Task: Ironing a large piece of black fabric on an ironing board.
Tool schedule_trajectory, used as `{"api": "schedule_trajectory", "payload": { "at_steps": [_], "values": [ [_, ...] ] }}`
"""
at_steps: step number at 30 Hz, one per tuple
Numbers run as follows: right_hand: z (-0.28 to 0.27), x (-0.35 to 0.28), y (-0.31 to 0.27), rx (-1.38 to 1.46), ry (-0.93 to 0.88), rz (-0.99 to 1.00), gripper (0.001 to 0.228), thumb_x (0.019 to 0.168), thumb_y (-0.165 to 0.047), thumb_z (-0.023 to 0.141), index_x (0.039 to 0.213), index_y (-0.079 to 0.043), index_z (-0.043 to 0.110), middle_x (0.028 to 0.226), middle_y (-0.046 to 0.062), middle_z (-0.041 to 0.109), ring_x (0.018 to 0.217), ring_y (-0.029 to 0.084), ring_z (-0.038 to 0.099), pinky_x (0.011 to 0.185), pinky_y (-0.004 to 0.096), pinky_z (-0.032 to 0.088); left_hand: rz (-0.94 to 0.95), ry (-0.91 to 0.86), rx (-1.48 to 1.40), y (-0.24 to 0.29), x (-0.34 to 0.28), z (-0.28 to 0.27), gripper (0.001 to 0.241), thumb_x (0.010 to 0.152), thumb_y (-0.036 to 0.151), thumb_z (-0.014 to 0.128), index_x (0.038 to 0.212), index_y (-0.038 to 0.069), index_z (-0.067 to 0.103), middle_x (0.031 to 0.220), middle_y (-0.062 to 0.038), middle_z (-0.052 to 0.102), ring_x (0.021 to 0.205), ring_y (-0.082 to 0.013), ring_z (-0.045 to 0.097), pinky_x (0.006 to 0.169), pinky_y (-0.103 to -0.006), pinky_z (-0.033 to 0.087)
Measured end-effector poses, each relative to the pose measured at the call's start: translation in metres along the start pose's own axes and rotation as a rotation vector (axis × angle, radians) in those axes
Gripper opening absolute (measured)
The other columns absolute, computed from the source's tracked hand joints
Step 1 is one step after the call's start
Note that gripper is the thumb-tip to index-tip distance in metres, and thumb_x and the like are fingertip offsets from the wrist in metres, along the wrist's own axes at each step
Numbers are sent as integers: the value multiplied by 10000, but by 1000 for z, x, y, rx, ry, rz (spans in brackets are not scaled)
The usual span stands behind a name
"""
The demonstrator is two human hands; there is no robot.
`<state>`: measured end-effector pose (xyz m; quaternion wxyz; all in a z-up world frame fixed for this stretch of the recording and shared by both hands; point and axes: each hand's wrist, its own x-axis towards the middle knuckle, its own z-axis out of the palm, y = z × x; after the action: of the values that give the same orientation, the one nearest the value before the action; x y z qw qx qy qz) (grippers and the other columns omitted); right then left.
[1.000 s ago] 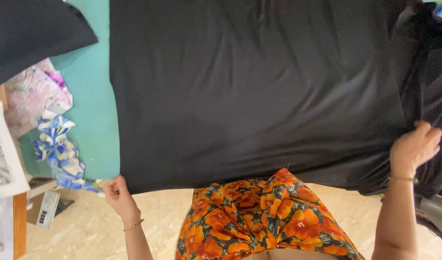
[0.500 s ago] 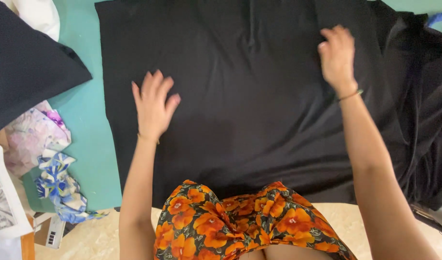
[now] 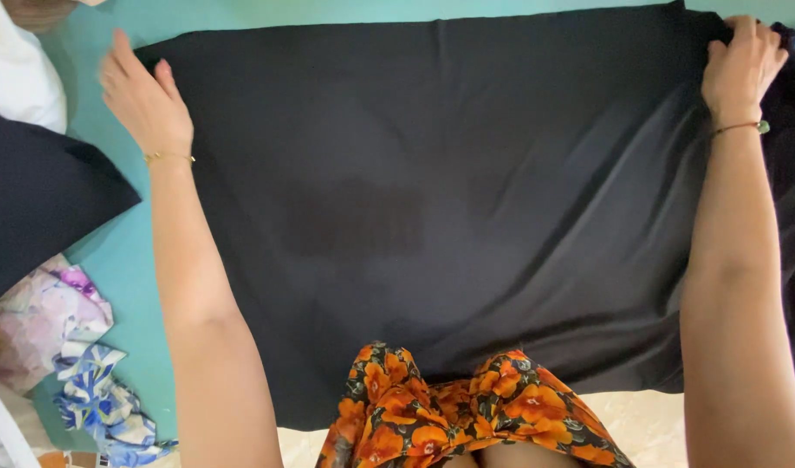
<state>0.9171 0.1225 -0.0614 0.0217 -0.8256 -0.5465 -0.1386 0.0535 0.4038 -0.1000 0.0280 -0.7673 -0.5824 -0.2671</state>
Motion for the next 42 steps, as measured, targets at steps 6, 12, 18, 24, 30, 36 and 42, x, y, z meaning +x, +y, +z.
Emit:
{"api": "schedule_trajectory", "payload": {
  "at_steps": [6,12,18,24,30,36,42],
  "values": [
    [89,15,96,-295,37,74,128,1010,-17,661,1114,12,593,1138,185,645,1128,381,596,877,549,441,22,4,214,-8,32,11,154,995,72,688,1084,87,563,1197,-105,561,1208,-347,514,933,-486,428],
    [-4,-28,14,30,-21,200,353,1042,27,544,1383,-65,549,1398,211,571,1407,413,492,1117,613,368,-138,5,136,17,19,0,221,1073,135,636,1271,84,552,1338,-134,530,1296,-331,504,1026,-529,419],
    [-148,-147,-203,321,-39,-22,560,1116,-93,624,1631,-55,405,1705,220,333,1630,498,208,1317,675,106,-12,-288,-15,176,-85,-110,617,1194,339,497,1681,10,311,1735,-293,137,1598,-452,16,1199,-722,-84],
    [-178,-250,-295,442,-73,-77,644,934,-239,759,1512,-116,504,1626,277,303,1521,502,242,1213,714,142,-28,-446,-18,218,-215,-156,653,1056,475,523,1590,108,446,1702,-187,250,1580,-387,125,1198,-708,-2],
    [-139,-278,-141,246,40,201,492,1124,-264,581,1557,-45,495,1623,313,411,1511,522,327,1221,655,241,-256,-349,56,137,-255,-194,660,1076,461,500,1627,111,402,1724,-190,248,1591,-403,151,1227,-706,69],
    [-113,-296,-46,126,-55,431,616,1132,-303,625,1610,14,399,1619,381,307,1481,561,253,1168,682,208,-362,-335,139,108,-276,-191,685,1134,466,504,1682,88,343,1739,-230,128,1595,-461,61,1198,-773,37],
    [-189,-231,-246,329,-13,146,574,1033,-194,714,1534,-56,469,1626,316,296,1533,550,204,1211,719,162,-102,-463,77,262,-240,-186,750,1024,485,585,1625,97,359,1719,-241,116,1591,-445,31,1186,-758,6]
  ]
}}
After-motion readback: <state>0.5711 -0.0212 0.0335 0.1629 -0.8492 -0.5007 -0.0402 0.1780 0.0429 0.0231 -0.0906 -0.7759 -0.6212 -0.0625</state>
